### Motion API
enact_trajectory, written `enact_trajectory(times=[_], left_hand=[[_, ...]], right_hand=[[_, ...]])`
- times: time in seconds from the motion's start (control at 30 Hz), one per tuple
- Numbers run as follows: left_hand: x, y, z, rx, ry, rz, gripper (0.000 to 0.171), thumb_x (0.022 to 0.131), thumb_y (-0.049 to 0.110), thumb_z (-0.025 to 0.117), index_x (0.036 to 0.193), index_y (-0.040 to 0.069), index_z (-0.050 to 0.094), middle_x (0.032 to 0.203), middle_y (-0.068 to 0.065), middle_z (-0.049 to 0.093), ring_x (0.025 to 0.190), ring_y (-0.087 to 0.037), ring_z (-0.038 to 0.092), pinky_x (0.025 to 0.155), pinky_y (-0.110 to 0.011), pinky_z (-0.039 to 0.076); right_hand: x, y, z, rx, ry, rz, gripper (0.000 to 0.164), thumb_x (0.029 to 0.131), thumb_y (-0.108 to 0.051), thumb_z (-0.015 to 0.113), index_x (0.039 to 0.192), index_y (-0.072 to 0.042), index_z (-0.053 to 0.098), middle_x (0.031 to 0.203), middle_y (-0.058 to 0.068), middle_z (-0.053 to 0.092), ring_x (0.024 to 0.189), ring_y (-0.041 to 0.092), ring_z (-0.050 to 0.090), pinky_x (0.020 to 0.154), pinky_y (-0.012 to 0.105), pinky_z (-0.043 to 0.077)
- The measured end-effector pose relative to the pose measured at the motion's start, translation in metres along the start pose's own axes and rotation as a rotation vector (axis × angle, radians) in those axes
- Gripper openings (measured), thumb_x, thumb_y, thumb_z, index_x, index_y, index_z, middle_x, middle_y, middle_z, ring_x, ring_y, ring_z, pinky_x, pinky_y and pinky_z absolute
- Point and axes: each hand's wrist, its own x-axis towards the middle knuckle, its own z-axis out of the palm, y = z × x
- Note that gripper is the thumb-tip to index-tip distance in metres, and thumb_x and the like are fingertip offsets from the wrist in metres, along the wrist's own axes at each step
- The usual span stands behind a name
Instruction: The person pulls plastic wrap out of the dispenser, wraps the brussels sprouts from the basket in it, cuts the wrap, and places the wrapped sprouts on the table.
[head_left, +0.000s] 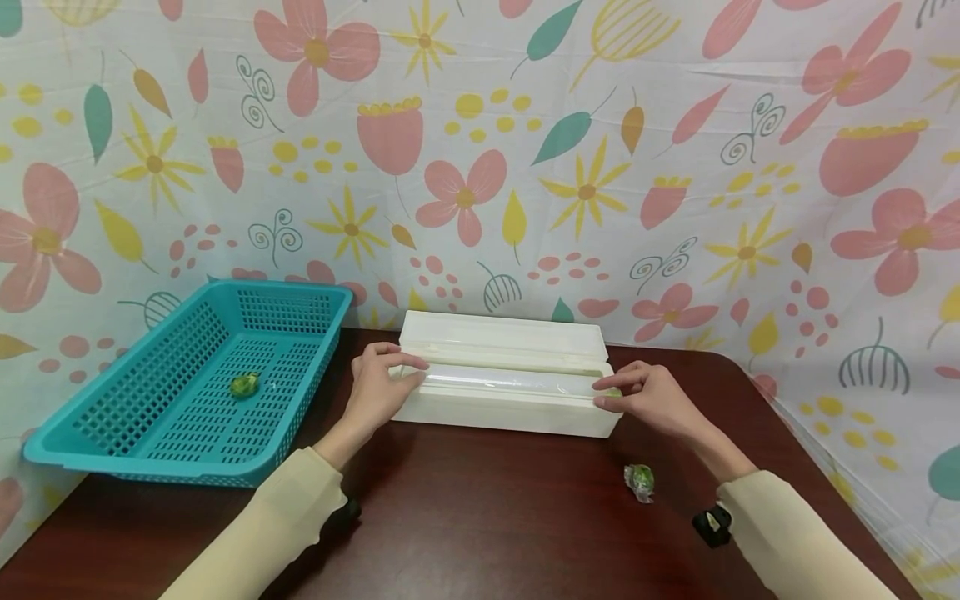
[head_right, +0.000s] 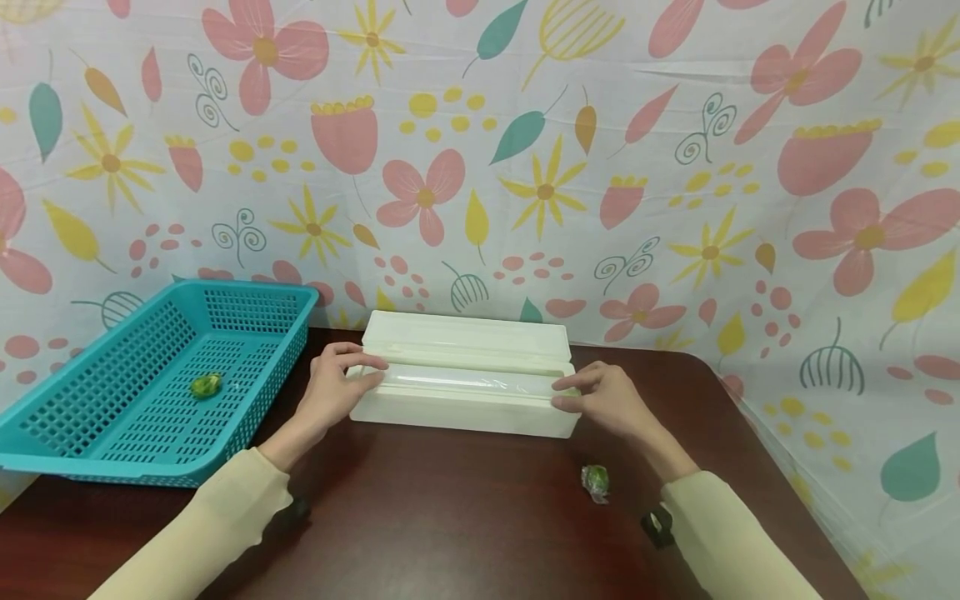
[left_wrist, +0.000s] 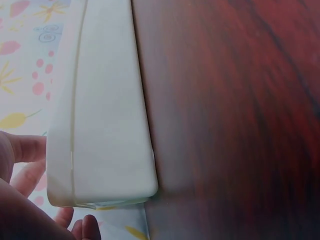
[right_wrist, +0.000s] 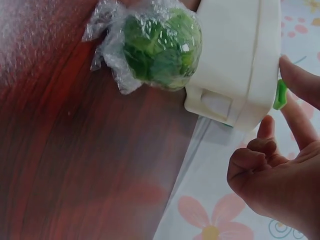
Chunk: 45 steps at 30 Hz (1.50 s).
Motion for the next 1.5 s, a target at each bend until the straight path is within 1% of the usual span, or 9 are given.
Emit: enact_trajectory(times=[0.17, 0.4, 0.63, 0.77, 0.97, 1.13, 1.3, 1.4, 1.5], left_hand=[[0.002, -0.002, 0.000, -0.010, 0.019, -0.021, 0.012, 0.096, 0.016, 0.079, 0.103, 0.007, 0.084, 0.141, -0.017, 0.050, 0.138, -0.038, 0.033, 0.109, -0.058, 0.036], [0.005, -0.001, 0.000, -0.080, 0.057, -0.040, 0.016, 0.099, 0.018, 0.076, 0.107, 0.005, 0.082, 0.135, -0.017, 0.061, 0.127, -0.034, 0.052, 0.111, -0.056, 0.040], [0.008, -0.001, 0.001, -0.106, 0.100, -0.034, 0.019, 0.099, 0.019, 0.076, 0.108, 0.003, 0.081, 0.128, -0.016, 0.065, 0.122, -0.033, 0.056, 0.111, -0.053, 0.040], [0.009, 0.002, 0.002, -0.120, 0.121, -0.056, 0.017, 0.099, 0.018, 0.076, 0.107, 0.004, 0.082, 0.126, -0.015, 0.066, 0.122, -0.033, 0.056, 0.112, -0.053, 0.040], [0.011, 0.006, 0.003, -0.141, 0.137, -0.084, 0.017, 0.099, 0.018, 0.076, 0.107, 0.004, 0.082, 0.124, -0.014, 0.068, 0.121, -0.033, 0.057, 0.111, -0.052, 0.041], [0.012, 0.007, 0.004, -0.157, 0.143, -0.102, 0.017, 0.099, 0.018, 0.076, 0.109, 0.005, 0.082, 0.121, -0.014, 0.071, 0.121, -0.032, 0.058, 0.111, -0.052, 0.043], [0.014, 0.008, 0.005, -0.171, 0.140, -0.110, 0.017, 0.100, 0.019, 0.076, 0.109, 0.005, 0.082, 0.121, -0.015, 0.073, 0.123, -0.032, 0.059, 0.112, -0.052, 0.043], [0.015, 0.008, 0.006, -0.173, 0.142, -0.112, 0.017, 0.100, 0.019, 0.076, 0.109, 0.005, 0.082, 0.121, -0.015, 0.073, 0.123, -0.032, 0.059, 0.112, -0.052, 0.043], [0.016, 0.007, 0.006, -0.167, 0.147, -0.116, 0.017, 0.099, 0.019, 0.076, 0.109, 0.006, 0.082, 0.121, -0.014, 0.073, 0.122, -0.031, 0.059, 0.111, -0.051, 0.043]], right_hand=[[0.003, 0.000, 0.002, -0.005, -0.002, 0.005, 0.023, 0.093, -0.023, 0.082, 0.108, -0.006, 0.083, 0.104, 0.012, 0.063, 0.088, 0.027, 0.051, 0.070, 0.033, 0.047], [0.005, -0.004, 0.007, -0.016, 0.009, 0.025, 0.018, 0.094, -0.023, 0.081, 0.101, -0.007, 0.085, 0.107, 0.011, 0.065, 0.095, 0.025, 0.056, 0.076, 0.036, 0.051], [0.009, -0.011, 0.011, -0.059, 0.023, -0.025, 0.013, 0.097, -0.015, 0.077, 0.098, -0.004, 0.083, 0.107, 0.011, 0.067, 0.095, 0.025, 0.057, 0.074, 0.036, 0.050], [0.012, -0.014, 0.012, -0.066, 0.039, -0.067, 0.014, 0.102, -0.011, 0.071, 0.102, 0.001, 0.078, 0.105, 0.012, 0.064, 0.090, 0.023, 0.051, 0.072, 0.033, 0.045], [0.018, -0.011, 0.013, 0.006, 0.057, -0.075, 0.020, 0.108, -0.013, 0.061, 0.111, 0.004, 0.070, 0.089, 0.011, 0.062, 0.070, 0.019, 0.049, 0.061, 0.029, 0.043], [0.021, -0.006, 0.009, 0.027, 0.105, -0.039, 0.026, 0.108, -0.022, 0.064, 0.114, 0.002, 0.073, 0.092, 0.013, 0.067, 0.076, 0.021, 0.055, 0.063, 0.028, 0.046], [0.020, 0.000, -0.001, 0.067, 0.040, 0.052, 0.046, 0.104, -0.038, 0.069, 0.132, -0.001, 0.070, 0.112, 0.015, 0.071, 0.094, 0.027, 0.060, 0.075, 0.031, 0.051], [0.018, 0.005, -0.006, 0.096, 0.009, 0.072, 0.049, 0.099, -0.034, 0.077, 0.134, 0.000, 0.070, 0.112, 0.014, 0.071, 0.095, 0.027, 0.060, 0.075, 0.032, 0.053], [0.019, 0.008, -0.006, 0.068, 0.007, 0.063, 0.047, 0.096, -0.030, 0.080, 0.131, 0.001, 0.072, 0.105, 0.014, 0.069, 0.087, 0.026, 0.058, 0.068, 0.031, 0.052]])
